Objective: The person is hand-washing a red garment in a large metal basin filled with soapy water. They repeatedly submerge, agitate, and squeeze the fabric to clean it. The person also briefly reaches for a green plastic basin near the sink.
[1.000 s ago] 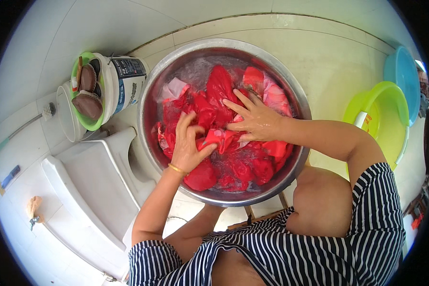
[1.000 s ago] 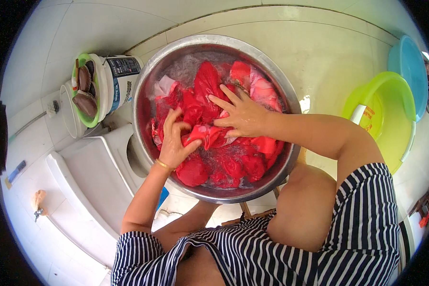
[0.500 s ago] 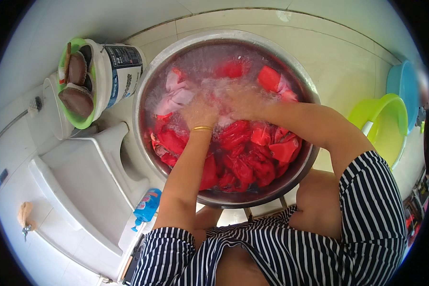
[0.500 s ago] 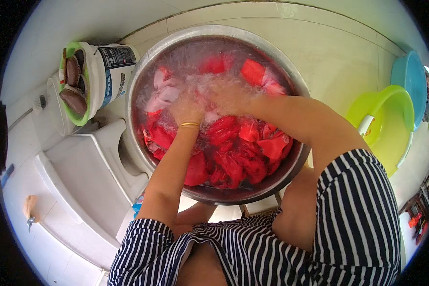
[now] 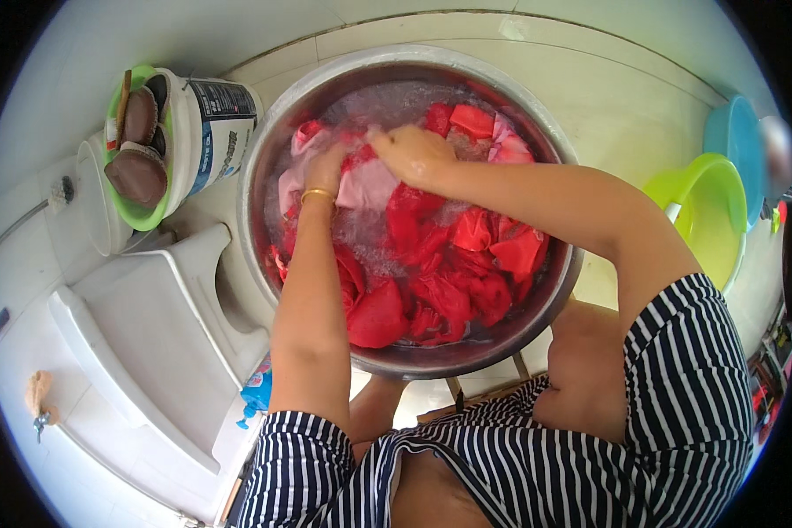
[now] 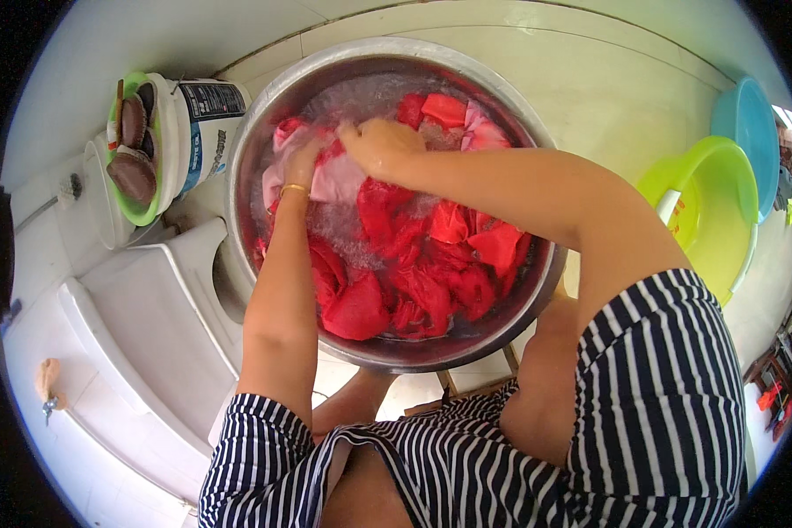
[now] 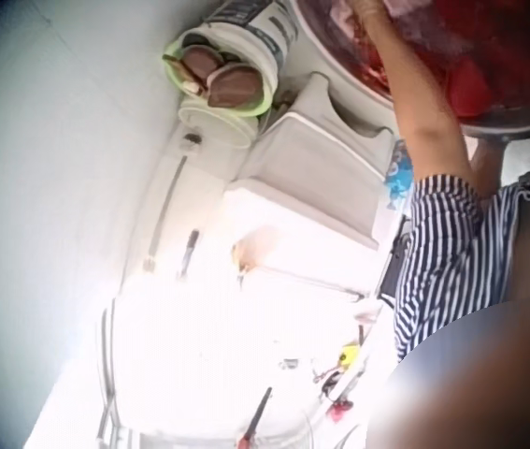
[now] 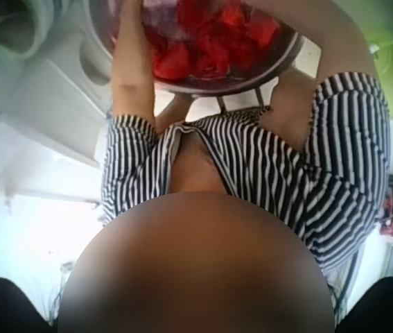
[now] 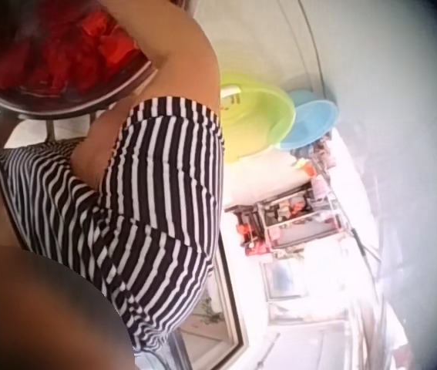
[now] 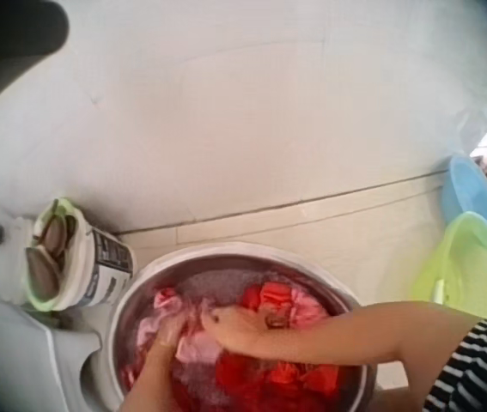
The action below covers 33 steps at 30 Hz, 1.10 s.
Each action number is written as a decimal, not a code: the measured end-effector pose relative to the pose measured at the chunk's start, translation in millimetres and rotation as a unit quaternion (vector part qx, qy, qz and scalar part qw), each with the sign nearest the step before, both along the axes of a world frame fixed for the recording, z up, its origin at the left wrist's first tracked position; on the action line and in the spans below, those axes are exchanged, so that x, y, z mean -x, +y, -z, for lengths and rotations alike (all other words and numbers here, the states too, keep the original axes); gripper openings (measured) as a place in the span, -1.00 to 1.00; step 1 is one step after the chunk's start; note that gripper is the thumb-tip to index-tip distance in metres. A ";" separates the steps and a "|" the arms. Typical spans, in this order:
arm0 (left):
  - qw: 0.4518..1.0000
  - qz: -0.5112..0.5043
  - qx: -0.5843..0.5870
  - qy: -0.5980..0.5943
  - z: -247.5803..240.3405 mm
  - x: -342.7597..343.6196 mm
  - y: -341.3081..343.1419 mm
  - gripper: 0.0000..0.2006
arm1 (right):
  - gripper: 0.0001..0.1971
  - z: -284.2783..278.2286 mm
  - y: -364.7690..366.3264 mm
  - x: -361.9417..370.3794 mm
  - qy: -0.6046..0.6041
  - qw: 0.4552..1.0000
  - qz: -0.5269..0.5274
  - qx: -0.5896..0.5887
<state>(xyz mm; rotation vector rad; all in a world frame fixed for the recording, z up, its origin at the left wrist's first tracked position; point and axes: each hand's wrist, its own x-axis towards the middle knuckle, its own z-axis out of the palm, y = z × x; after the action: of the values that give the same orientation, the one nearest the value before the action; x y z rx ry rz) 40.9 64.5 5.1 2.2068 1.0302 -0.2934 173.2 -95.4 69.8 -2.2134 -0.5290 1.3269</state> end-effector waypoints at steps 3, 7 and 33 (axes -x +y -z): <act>0.977 -0.040 0.190 -0.089 -25.2 42.9 -11.7 -0.67 | -0.47 -30.4 -20.3 24.6 -0.060 0.985 -0.128 -0.100; 0.925 -0.020 0.365 -0.102 -66.0 87.2 -32.9 -0.60 | -0.47 -52.5 -67.3 47.9 -0.115 0.920 -0.244 -0.283; 0.971 0.117 -0.091 0.188 -6.1 19.5 -66.9 -0.61 | -0.67 89.9 -5.3 -6.6 -0.177 0.916 -0.337 -0.129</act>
<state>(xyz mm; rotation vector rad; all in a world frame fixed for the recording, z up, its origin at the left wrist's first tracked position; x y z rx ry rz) 21.4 -2.4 11.2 2.5044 1.0229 -0.7757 179.7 -100.8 -20.1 -2.1229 -1.6191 1.0478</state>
